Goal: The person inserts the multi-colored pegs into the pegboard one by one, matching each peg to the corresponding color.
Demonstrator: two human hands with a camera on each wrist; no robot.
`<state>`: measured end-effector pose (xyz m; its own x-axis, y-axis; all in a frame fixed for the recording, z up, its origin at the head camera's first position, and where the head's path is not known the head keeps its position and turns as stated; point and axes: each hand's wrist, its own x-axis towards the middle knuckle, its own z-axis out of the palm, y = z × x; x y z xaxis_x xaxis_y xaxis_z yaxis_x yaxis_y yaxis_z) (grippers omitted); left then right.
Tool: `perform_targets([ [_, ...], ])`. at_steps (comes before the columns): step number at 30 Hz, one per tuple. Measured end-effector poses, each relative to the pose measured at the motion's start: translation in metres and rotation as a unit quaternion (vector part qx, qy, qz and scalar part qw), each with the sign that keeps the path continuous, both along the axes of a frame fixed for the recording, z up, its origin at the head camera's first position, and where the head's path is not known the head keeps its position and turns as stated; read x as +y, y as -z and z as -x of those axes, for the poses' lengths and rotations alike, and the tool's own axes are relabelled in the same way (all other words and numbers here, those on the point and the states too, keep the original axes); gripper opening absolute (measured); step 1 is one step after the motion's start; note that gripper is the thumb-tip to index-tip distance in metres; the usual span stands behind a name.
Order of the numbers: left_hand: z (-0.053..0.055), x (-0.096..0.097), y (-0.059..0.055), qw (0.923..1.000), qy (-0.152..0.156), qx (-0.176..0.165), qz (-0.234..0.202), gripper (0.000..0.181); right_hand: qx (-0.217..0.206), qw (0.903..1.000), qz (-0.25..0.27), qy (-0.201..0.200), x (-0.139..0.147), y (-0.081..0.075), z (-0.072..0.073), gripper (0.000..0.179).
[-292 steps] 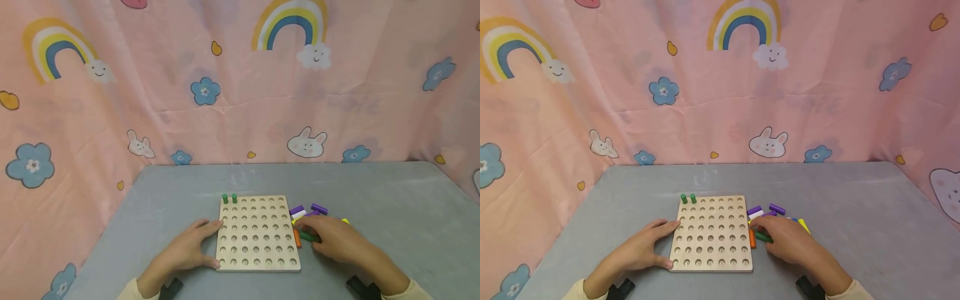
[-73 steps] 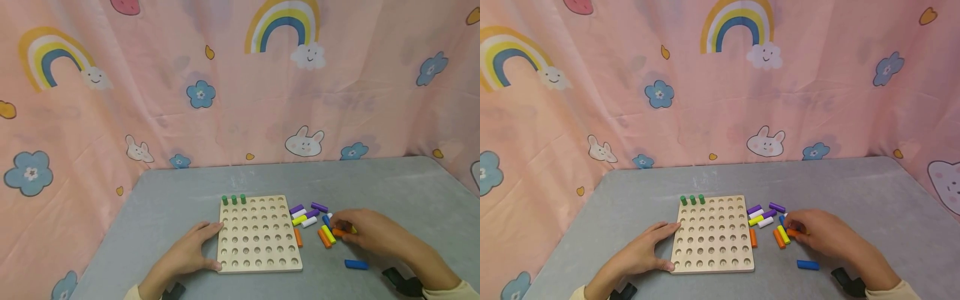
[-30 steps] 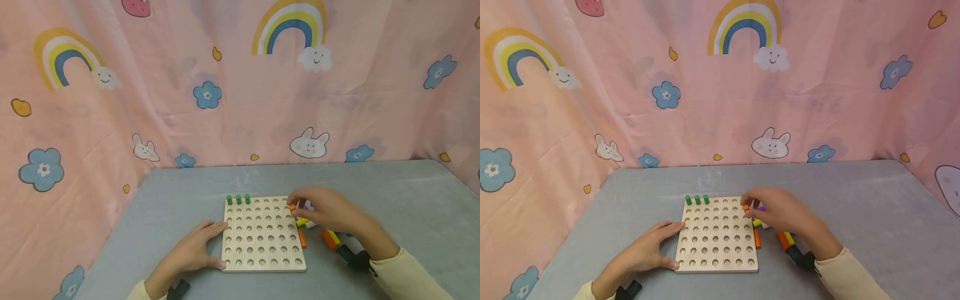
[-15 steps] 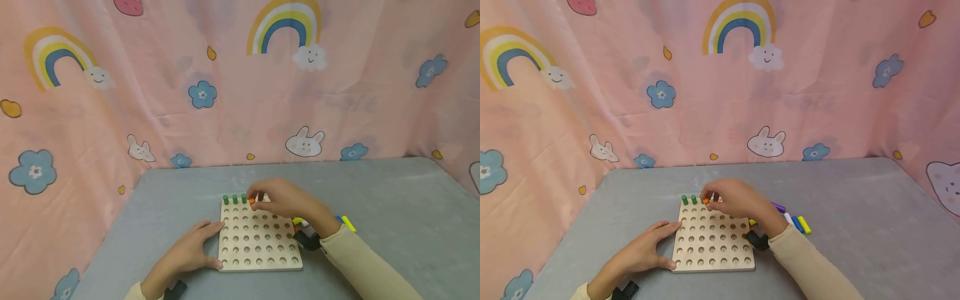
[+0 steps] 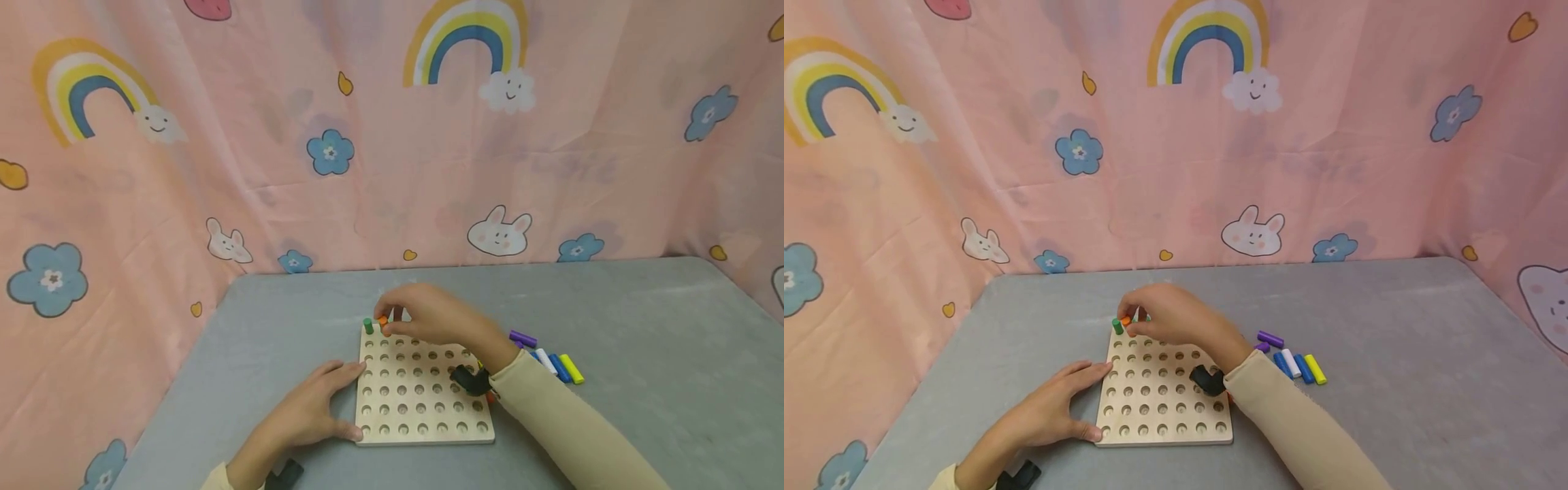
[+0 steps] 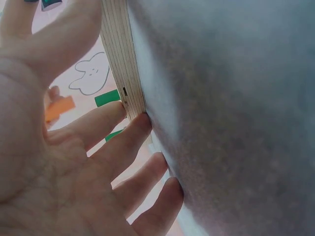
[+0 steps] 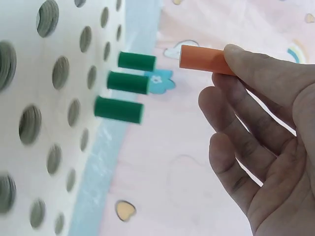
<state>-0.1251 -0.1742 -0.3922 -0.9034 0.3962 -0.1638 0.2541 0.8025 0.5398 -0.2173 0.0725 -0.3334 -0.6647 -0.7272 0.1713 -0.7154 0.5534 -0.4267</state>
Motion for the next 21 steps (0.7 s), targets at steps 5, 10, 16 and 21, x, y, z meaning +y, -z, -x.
perform_targets([
  [5, 0.0, 0.0, 0.0, 1.0, 0.004, 0.005, 0.0, 0.103, -0.008, 0.9999, -0.008, -0.004, -0.015, 0.009, 0.006, 0.019],
  [10, 0.0, 0.0, -0.001, 0.9998, 0.011, 0.014, -0.005, 0.103, -0.016, 0.9997, -0.017, 0.003, -0.028, 0.016, 0.008, 0.02],
  [16, -0.001, 0.0, -0.001, 0.9999, 0.008, 0.009, -0.001, 0.102, -0.01, 0.9997, -0.019, 0.01, -0.038, 0.022, 0.009, 0.021],
  [21, -0.001, 0.0, -0.002, 0.9999, 0.008, 0.008, -0.001, 0.102, -0.013, 0.9988, -0.036, 0.03, -0.041, 0.028, 0.01, 0.021],
])
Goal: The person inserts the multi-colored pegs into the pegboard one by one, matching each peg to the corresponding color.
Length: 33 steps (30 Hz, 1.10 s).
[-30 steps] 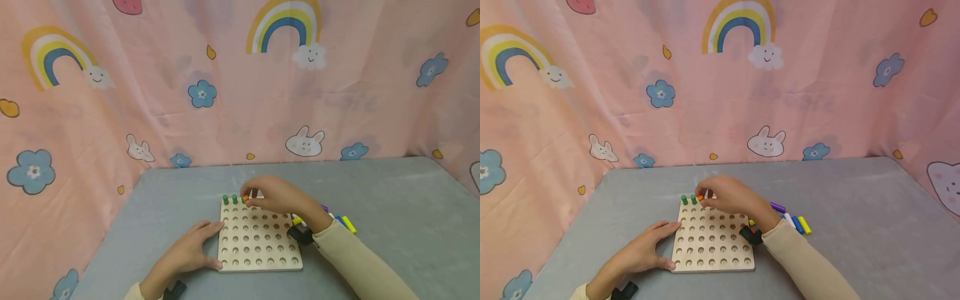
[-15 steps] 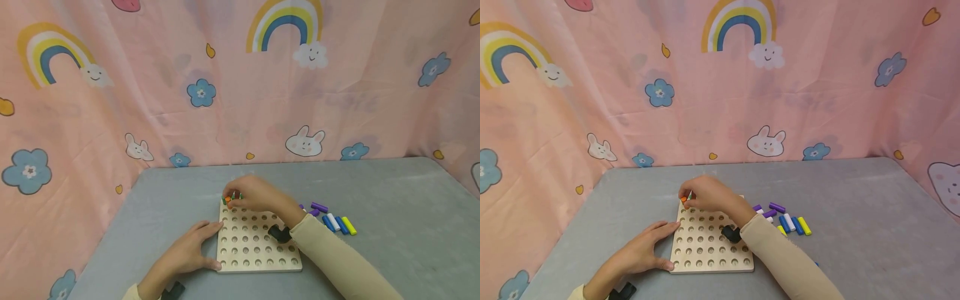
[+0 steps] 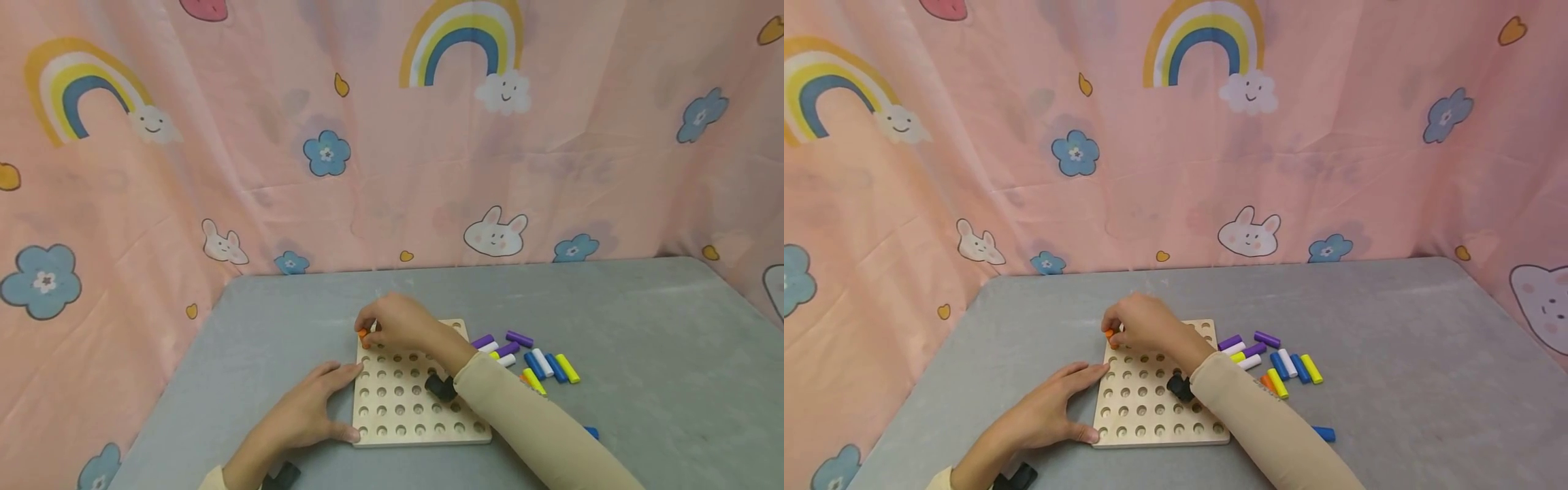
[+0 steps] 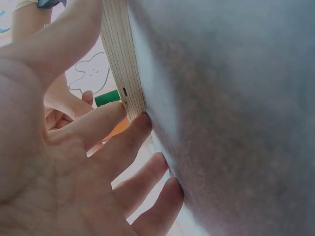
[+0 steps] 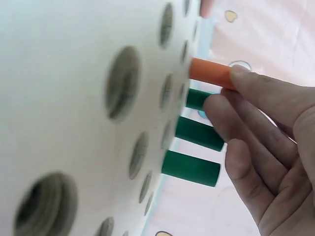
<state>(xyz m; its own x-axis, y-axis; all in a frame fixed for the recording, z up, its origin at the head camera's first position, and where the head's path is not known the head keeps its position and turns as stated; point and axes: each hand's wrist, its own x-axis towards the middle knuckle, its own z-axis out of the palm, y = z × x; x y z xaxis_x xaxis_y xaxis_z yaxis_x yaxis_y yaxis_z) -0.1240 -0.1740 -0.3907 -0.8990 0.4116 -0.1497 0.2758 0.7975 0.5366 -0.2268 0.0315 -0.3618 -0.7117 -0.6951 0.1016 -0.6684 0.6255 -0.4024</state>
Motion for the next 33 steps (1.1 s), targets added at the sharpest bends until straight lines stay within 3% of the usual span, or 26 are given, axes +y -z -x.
perform_targets([
  [9, -0.003, -0.001, -0.001, 1.0, -0.008, 0.0, 0.003, 0.101, -0.009, 0.9993, -0.034, 0.015, -0.002, 0.004, -0.004, 0.025],
  [16, -0.002, 0.001, 0.0, 1.0, -0.006, -0.002, 0.003, 0.103, -0.015, 0.9991, -0.036, 0.015, 0.01, -0.006, -0.015, 0.027],
  [22, -0.001, 0.002, -0.001, 0.9998, -0.014, -0.006, 0.009, 0.102, -0.021, 0.9983, -0.026, 0.046, 0.037, -0.018, -0.035, 0.026],
  [33, -0.001, 0.003, 0.0, 0.9997, -0.018, -0.011, 0.011, 0.103, -0.01, 0.9976, 0.003, 0.068, 0.11, -0.027, -0.072, 0.023],
])
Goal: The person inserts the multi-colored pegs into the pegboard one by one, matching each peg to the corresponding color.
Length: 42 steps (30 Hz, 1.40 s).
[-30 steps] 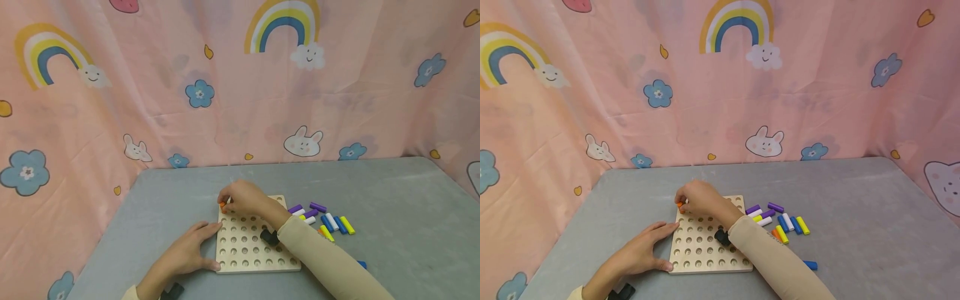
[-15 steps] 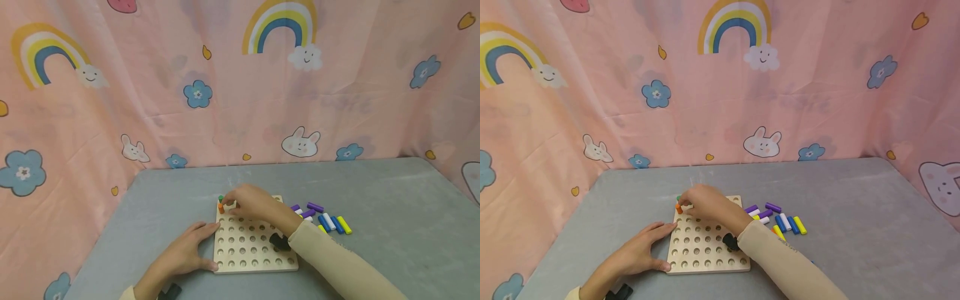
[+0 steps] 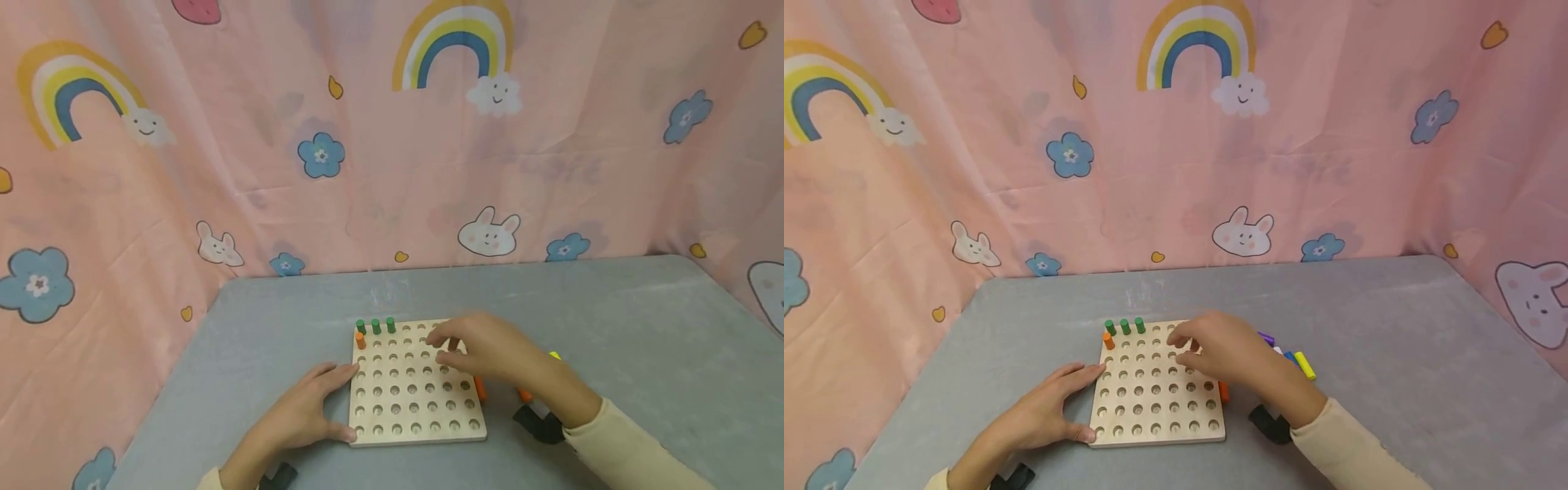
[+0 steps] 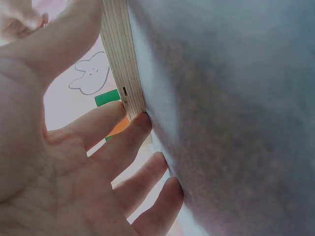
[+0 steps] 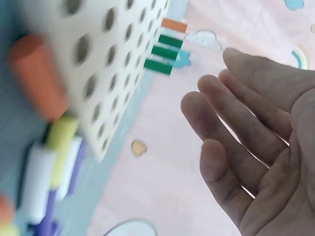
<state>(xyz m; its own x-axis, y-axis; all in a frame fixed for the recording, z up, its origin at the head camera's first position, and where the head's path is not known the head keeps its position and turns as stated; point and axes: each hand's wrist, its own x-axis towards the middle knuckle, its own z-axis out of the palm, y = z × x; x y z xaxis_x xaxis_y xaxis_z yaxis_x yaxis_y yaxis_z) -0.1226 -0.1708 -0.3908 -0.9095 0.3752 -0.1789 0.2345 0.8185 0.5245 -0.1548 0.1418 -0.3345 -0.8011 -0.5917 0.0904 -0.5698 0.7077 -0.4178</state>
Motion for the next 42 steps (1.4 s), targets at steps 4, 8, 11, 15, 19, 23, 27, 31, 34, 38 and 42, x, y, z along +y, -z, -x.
perform_targets([
  [4, 0.001, 0.0, 0.0, 1.0, -0.002, -0.005, -0.001, 0.103, -0.008, 0.9996, 0.007, 0.028, 0.027, 0.007, -0.01, 0.022],
  [8, 0.002, 0.0, 0.0, 1.0, -0.005, -0.005, -0.004, 0.104, -0.015, 0.9987, -0.006, 0.049, 0.047, 0.014, -0.016, 0.022],
  [11, 0.002, -0.001, 0.0, 1.0, -0.003, -0.002, -0.006, 0.104, -0.032, 0.9979, -0.02, 0.052, 0.06, 0.017, -0.019, 0.024],
  [15, 0.002, -0.002, 0.0, 1.0, 0.002, 0.0, -0.008, 0.103, -0.057, 0.9959, -0.027, 0.065, 0.075, 0.022, -0.024, 0.026],
  [19, 0.002, -0.003, -0.001, 1.0, 0.001, -0.003, -0.008, 0.103, -0.068, 0.995, -0.029, 0.066, 0.083, 0.027, -0.026, 0.029],
  [23, 0.001, -0.003, -0.002, 0.9999, -0.005, -0.009, -0.008, 0.103, -0.074, 0.993, -0.048, 0.079, 0.089, 0.028, -0.026, 0.034],
  [27, 0.001, -0.002, -0.002, 0.9999, -0.005, -0.008, -0.009, 0.101, -0.079, 0.9907, -0.076, 0.082, 0.094, 0.03, -0.025, 0.038],
  [31, 0.002, -0.002, -0.001, 0.9999, -0.003, -0.008, -0.009, 0.102, -0.069, 0.9893, -0.104, 0.076, 0.094, 0.033, -0.024, 0.041],
  [34, 0.003, -0.002, 0.0, 0.9999, -0.004, -0.009, -0.009, 0.102, -0.059, 0.9871, -0.123, 0.084, 0.09, 0.035, -0.024, 0.042],
  [38, 0.003, -0.002, 0.001, 0.9999, -0.004, -0.011, -0.008, 0.103, -0.062, 0.984, -0.137, 0.095, 0.085, 0.039, -0.023, 0.042],
  [42, 0.003, -0.003, 0.001, 0.9999, -0.001, -0.014, -0.006, 0.103, -0.059, 0.9832, -0.143, 0.098, 0.08, 0.042, -0.023, 0.039],
])
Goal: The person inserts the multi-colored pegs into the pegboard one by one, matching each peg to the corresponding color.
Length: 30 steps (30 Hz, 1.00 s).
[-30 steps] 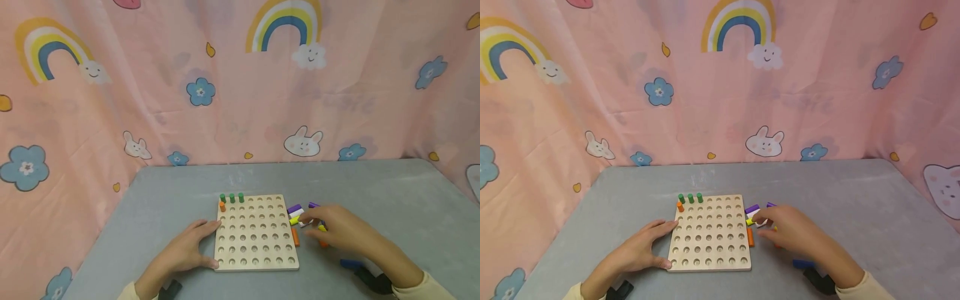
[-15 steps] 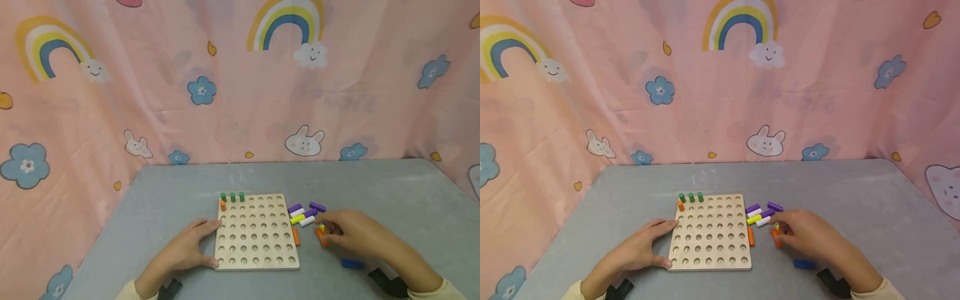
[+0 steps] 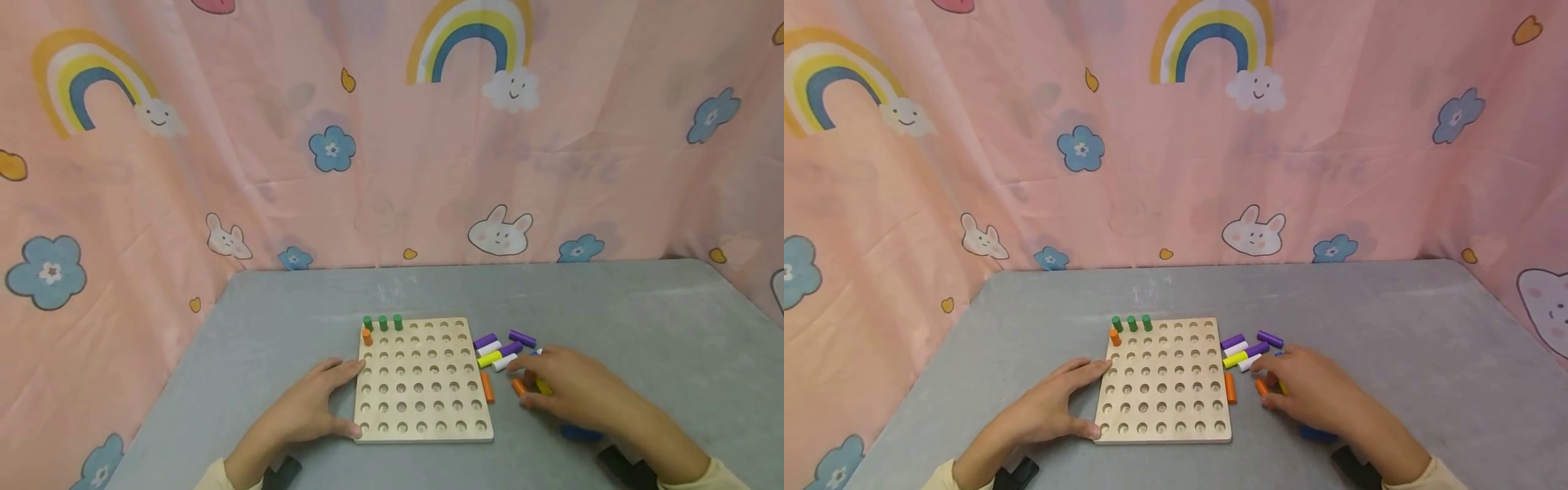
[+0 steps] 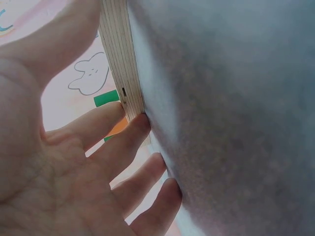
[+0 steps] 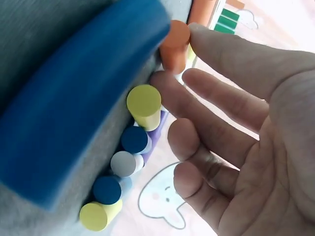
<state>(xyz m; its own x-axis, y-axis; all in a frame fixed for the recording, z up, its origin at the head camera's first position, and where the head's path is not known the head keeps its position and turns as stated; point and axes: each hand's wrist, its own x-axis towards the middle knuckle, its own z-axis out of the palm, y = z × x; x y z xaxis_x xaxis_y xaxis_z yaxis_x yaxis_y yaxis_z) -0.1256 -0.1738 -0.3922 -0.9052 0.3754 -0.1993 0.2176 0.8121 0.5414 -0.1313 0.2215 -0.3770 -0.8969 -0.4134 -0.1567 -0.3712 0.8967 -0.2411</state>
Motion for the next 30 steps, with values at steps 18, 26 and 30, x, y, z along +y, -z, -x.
perform_targets([
  [18, -0.0007, 0.0011, -0.0017, 1.0, -0.003, 0.0, -0.002, 0.103, 0.028, 0.9994, 0.006, -0.021, -0.0045, 0.0045, -0.0032, 0.037],
  [26, -0.0004, 0.0008, -0.0019, 1.0, 0.002, 0.007, -0.002, 0.103, 0.045, 0.9988, 0.01, -0.015, -0.0081, 0.0075, -0.0051, 0.034],
  [30, -0.001, 0.0008, -0.0023, 1.0, 0.002, 0.008, -0.001, 0.103, 0.05, 0.9984, 0.017, -0.018, -0.0081, 0.0087, -0.0055, 0.032],
])
